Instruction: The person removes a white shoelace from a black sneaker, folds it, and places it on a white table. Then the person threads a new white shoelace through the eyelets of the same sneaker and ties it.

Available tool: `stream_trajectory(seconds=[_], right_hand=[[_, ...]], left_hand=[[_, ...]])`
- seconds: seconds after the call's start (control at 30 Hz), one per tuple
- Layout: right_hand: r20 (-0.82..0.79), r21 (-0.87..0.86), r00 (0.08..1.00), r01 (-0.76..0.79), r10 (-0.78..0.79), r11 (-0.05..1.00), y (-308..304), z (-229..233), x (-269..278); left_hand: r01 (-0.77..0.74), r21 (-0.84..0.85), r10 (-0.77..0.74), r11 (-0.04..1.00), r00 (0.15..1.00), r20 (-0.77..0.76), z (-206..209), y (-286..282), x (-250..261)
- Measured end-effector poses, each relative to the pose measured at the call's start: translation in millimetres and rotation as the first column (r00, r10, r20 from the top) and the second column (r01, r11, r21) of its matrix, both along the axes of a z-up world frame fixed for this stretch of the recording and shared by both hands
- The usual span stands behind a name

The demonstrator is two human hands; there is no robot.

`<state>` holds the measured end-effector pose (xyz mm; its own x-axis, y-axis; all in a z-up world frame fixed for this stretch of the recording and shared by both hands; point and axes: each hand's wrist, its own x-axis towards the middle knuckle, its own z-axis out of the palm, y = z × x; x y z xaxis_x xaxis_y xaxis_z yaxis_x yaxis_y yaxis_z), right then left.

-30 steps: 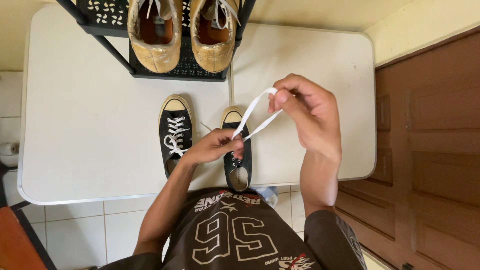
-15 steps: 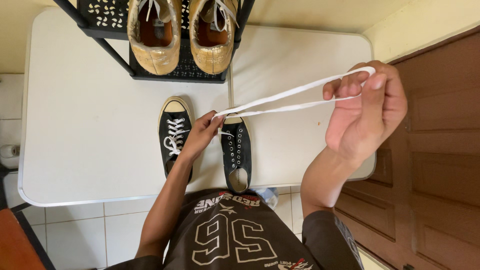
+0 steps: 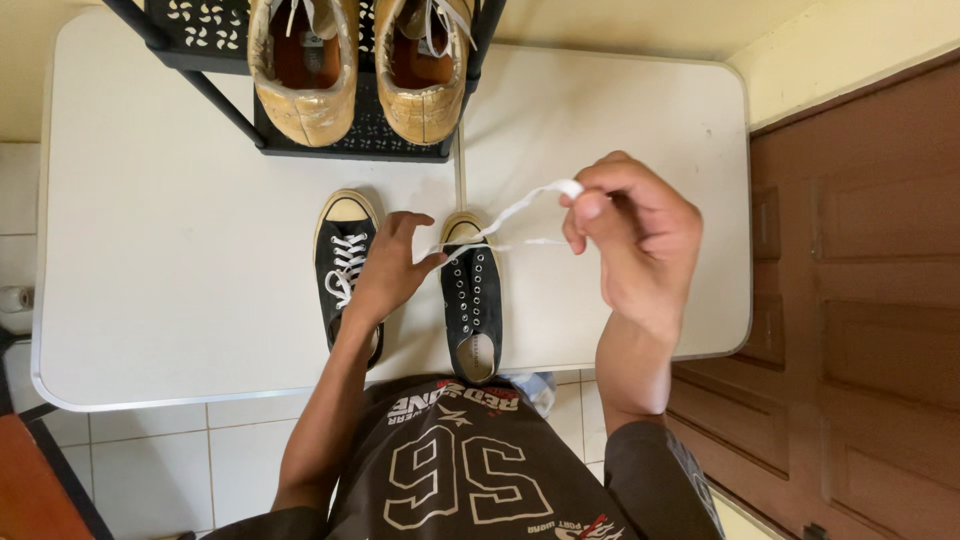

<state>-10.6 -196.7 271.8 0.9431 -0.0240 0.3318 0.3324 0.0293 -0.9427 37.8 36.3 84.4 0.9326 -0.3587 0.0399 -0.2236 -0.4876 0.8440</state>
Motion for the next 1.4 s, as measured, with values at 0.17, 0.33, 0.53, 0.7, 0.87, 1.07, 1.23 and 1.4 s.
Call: stream_trajectory(seconds=[0.17,0.33,0.53,0.7,0.87,1.07,1.23,1.4], right_hand=[[-0.183,-0.179,0.980,-0.108,0.074,0.978,18.7,3.5,0.5],[-0.198,-0.224,0.963,-0.229,0.186,0.947,25.1,5.8,0.9],[-0.252,-0.226,0.955,-0.214,0.156,0.950,18.1,4.0,-0.6],[-0.294,-0.268,0.946,-0.222,0.140,0.937,13.2,7.8,-1.0],[-0.296,-0.245,0.946,-0.208,0.131,0.947,14.6,11.5,-4.0],[-0.250,-0.209,0.958,-0.196,0.141,0.958,18.0,16.5,-5.7],[-0.262,-0.214,0.956,-0.191,0.132,0.958,27.4,23.2,-3.6],[-0.156,-0.328,0.986,-0.112,0.063,0.938,7.3,32.8,-4.9]], left_hand=[[0.124,-0.360,-0.141,0.925,0.990,-0.022,76.1,8.5,-0.9],[0.349,-0.569,-0.294,0.745,0.937,0.190,115.4,3.1,-3.5],[0.229,-0.612,-0.290,0.757,0.957,-0.001,101.5,0.6,-4.2],[0.155,-0.546,-0.183,0.823,0.983,0.003,88.5,12.8,-2.7],[0.158,-0.583,-0.167,0.797,0.985,0.039,81.2,19.8,-0.7],[0.150,-0.591,-0.181,0.793,0.983,0.006,66.8,17.4,12.0],[0.405,-0.486,-0.449,0.775,0.893,0.028,55.1,-21.6,14.1],[0.571,-0.446,-0.610,0.689,0.790,0.070,43.7,-31.1,16.7]])
